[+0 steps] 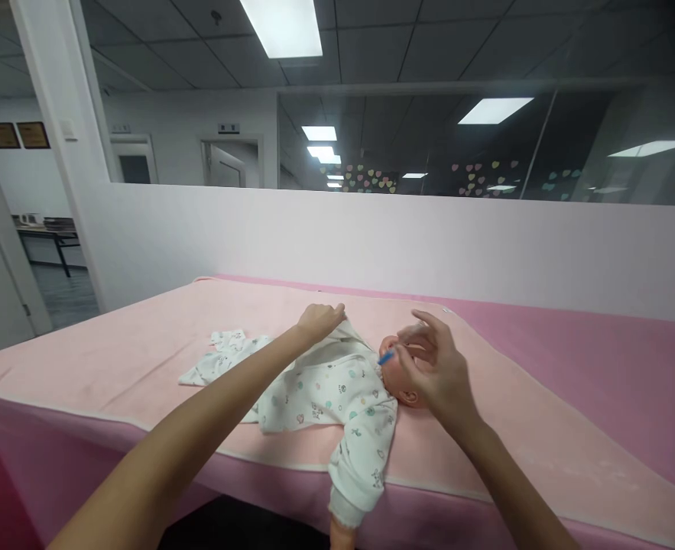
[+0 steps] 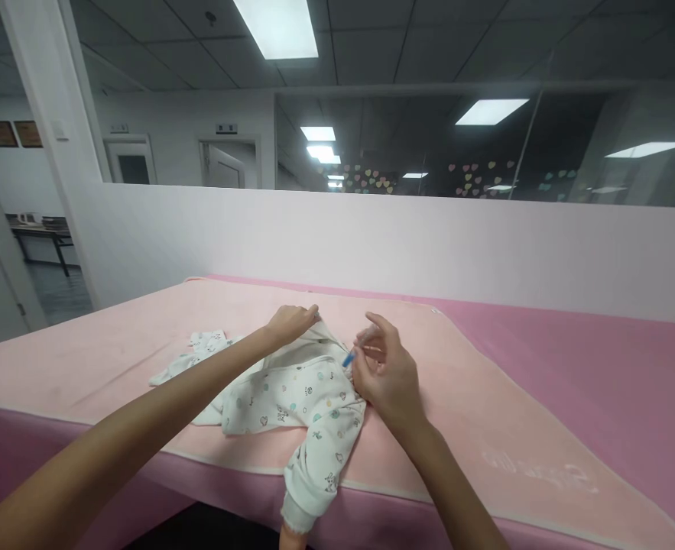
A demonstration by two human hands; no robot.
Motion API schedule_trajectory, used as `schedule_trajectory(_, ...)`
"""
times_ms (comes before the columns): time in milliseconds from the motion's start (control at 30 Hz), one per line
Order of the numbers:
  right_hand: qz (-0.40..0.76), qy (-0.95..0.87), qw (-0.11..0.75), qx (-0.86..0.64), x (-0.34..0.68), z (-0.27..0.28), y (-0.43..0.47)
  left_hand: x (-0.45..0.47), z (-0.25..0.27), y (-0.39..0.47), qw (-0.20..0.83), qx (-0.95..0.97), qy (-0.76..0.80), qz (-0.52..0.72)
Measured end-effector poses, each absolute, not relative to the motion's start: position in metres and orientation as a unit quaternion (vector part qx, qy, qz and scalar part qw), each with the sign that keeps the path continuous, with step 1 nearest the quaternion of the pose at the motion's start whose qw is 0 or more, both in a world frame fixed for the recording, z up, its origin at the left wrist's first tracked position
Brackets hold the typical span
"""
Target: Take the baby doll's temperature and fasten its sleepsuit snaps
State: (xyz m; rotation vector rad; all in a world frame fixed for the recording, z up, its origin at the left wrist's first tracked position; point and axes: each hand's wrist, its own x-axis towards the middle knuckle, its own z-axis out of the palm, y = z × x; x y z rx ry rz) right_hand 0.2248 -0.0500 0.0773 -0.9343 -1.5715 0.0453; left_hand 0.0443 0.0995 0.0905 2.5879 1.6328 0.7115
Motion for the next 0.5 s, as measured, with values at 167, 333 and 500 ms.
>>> schedule_trajectory(167, 0.027, -0.687, 0.571, -0.449, 0.188, 0.075, 0.006, 0.042, 0.109, 0.093, -0.212, 0.854, 0.461, 0.116)
schedule_trajectory(333, -0.07, -0.733, 0.377, -0.561, 0.171, 0.064, 0.038, 0.042, 0.115, 0.086, -0.227, 0.863, 0.44, 0.106)
schedule_trajectory(500, -0.101, -0.736, 0.219, -0.632, 0.168, 0.061, 0.05, 0.051, 0.118, 0.08, -0.203, 0.871, 0.432, 0.114)
